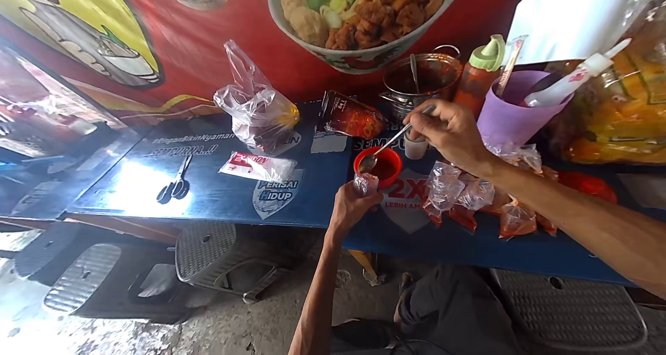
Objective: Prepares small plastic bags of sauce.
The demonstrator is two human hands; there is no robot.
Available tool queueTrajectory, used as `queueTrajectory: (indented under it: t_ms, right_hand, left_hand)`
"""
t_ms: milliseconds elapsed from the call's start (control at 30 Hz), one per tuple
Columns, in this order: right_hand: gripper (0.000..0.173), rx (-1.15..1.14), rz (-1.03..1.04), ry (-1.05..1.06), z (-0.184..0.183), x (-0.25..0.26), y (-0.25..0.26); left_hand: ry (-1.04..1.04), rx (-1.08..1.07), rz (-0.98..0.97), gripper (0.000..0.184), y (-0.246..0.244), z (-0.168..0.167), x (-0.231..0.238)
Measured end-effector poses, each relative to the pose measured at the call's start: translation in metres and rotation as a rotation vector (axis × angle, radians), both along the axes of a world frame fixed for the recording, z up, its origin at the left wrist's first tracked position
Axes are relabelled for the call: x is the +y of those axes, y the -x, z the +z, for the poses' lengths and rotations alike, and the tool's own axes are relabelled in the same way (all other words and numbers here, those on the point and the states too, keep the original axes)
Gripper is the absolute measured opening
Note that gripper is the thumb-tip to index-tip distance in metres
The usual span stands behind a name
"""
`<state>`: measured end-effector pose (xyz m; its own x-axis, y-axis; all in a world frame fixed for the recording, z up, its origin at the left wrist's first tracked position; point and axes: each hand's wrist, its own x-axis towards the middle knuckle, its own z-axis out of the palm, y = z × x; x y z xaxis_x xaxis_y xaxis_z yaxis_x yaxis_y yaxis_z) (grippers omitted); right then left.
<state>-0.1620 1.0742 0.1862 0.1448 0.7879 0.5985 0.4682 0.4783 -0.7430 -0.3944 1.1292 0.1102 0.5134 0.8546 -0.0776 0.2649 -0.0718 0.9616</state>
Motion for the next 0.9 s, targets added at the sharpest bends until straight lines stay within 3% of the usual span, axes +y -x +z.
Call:
queueTrajectory:
  t_ms: [100, 200, 333, 533, 900]
  right_hand:
    - [0.019, -0.025, -0.186, 0.157, -0.009, 0.008, -0.009]
    - [0.021, -0.064, -0.219, 0.371, -0.018, 0.011, -0.011]
    - [0.022, 0.124, -0.207, 0.532, -0.023, 0.016, -0.008]
    - [0.019, 0.362, -0.216, 0.561, -0.017, 0.019, -0.016]
    - [0.017, 0.307, -0.137, 0.448, 0.014, 0.006, -0.004]
  left_hand:
    - [-0.014, -0.001, -0.008, 0.026, -0.001, -0.001, 0.001]
    - [-0.021, -0.003, -0.008, 0.028, -0.001, -0.001, 0.002]
    - [-0.012, 0.010, -0.004, 0.027, -0.001, 0.000, 0.000]
    - [-0.012, -0.009, -0.015, 0.029, 0.000, -0.001, 0.001]
    - [-0.009, 0.001, -0.008, 0.022, -0.001, 0.000, 0.000]
